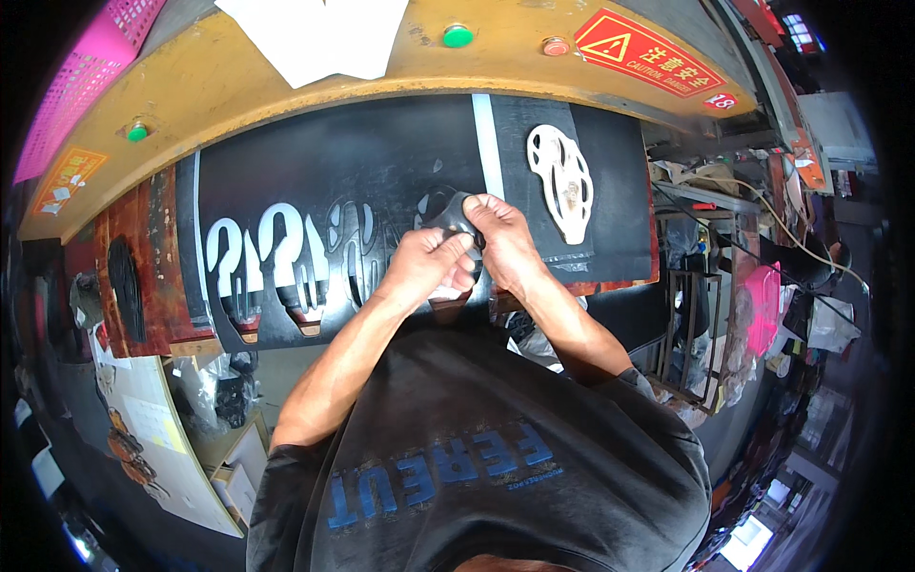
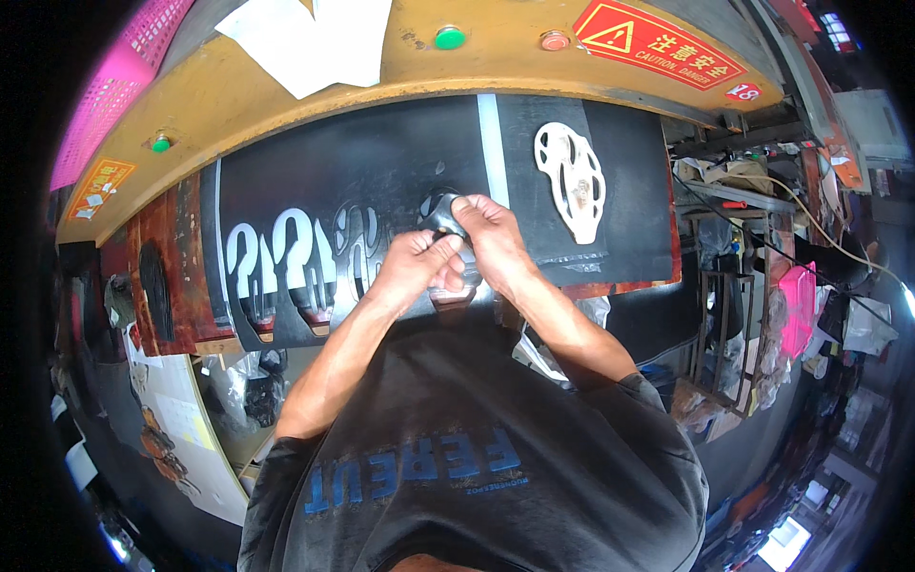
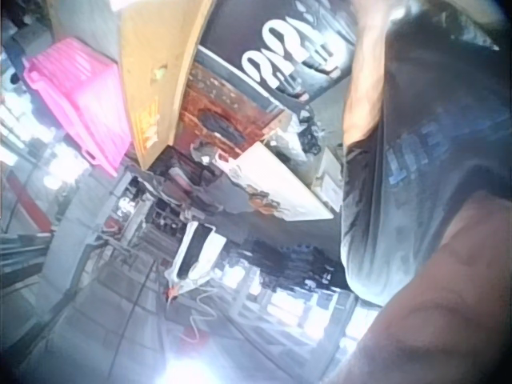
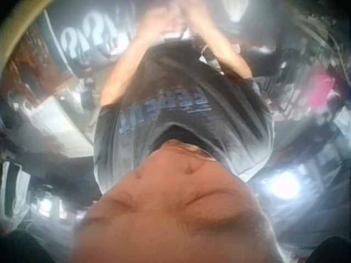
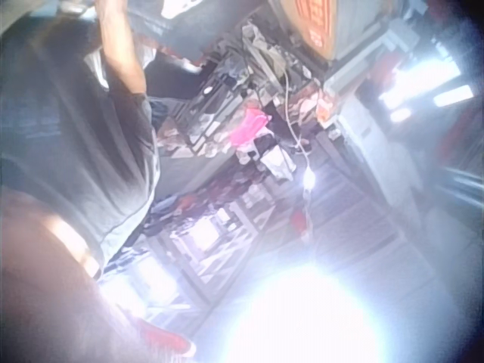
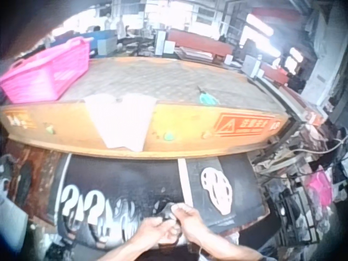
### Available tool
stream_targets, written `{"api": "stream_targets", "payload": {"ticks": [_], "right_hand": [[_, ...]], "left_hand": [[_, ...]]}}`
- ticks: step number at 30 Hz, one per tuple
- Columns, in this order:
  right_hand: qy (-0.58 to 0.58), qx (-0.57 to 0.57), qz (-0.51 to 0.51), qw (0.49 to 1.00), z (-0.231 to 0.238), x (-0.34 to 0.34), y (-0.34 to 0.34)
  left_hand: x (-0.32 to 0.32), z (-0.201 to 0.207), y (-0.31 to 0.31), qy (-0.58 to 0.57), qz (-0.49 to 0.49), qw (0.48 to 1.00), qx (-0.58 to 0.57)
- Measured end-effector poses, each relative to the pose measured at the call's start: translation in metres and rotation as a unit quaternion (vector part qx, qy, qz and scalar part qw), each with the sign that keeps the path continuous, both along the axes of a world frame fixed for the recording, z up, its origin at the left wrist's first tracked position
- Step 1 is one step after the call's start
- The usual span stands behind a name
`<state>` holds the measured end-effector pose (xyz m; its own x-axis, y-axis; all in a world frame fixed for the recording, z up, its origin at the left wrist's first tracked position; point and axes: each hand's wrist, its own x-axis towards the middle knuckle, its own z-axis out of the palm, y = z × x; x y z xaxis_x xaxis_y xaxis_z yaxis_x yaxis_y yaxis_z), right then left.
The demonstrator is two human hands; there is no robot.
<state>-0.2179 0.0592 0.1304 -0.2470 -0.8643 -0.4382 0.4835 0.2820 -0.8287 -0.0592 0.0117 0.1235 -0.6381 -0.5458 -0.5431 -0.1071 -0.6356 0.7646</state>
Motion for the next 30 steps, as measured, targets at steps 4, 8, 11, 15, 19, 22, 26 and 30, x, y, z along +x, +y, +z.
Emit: {"api": "stream_targets", "payload": {"ticks": [4, 8, 11, 15, 19, 22, 26, 30], "right_hand": [[0.094, 0.094, 0.006, 0.991, 0.034, -0.026, -0.031], [0.232, -0.053, -0.064, 0.969, 0.05, -0.087, -0.071], [0.215, -0.013, 0.1, 0.971, 0.044, -0.083, -0.072], [0.288, -0.075, -0.073, 0.952, 0.068, -0.067, -0.076], [0.284, -0.219, -0.106, 0.927, 0.1, -0.086, -0.093], [0.326, -0.256, -0.017, 0.91, 0.092, -0.082, -0.108], [0.326, -0.207, 0.018, 0.922, 0.084, -0.048, -0.099], [0.425, -0.16, 0.121, 0.883, 0.092, -0.004, -0.031]], "left_hand": [[0.009, -0.023, 0.018, -0.017, -0.053, 0.998, -0.018], [0.02, -0.034, 0.034, -0.147, -0.181, 0.972, -0.025], [0.019, -0.033, 0.024, -0.109, -0.15, 0.983, -0.005], [0.032, -0.029, 0.017, -0.248, -0.305, 0.89, -0.23], [0.052, -0.044, 0.027, -0.234, -0.26, 0.852, -0.39], [0.059, -0.057, 0.029, -0.226, -0.226, 0.899, -0.3], [0.062, -0.054, 0.013, -0.138, -0.078, 0.974, -0.163], [0.046, -0.049, -0.041, -0.103, 0.084, 0.964, -0.229]]}}
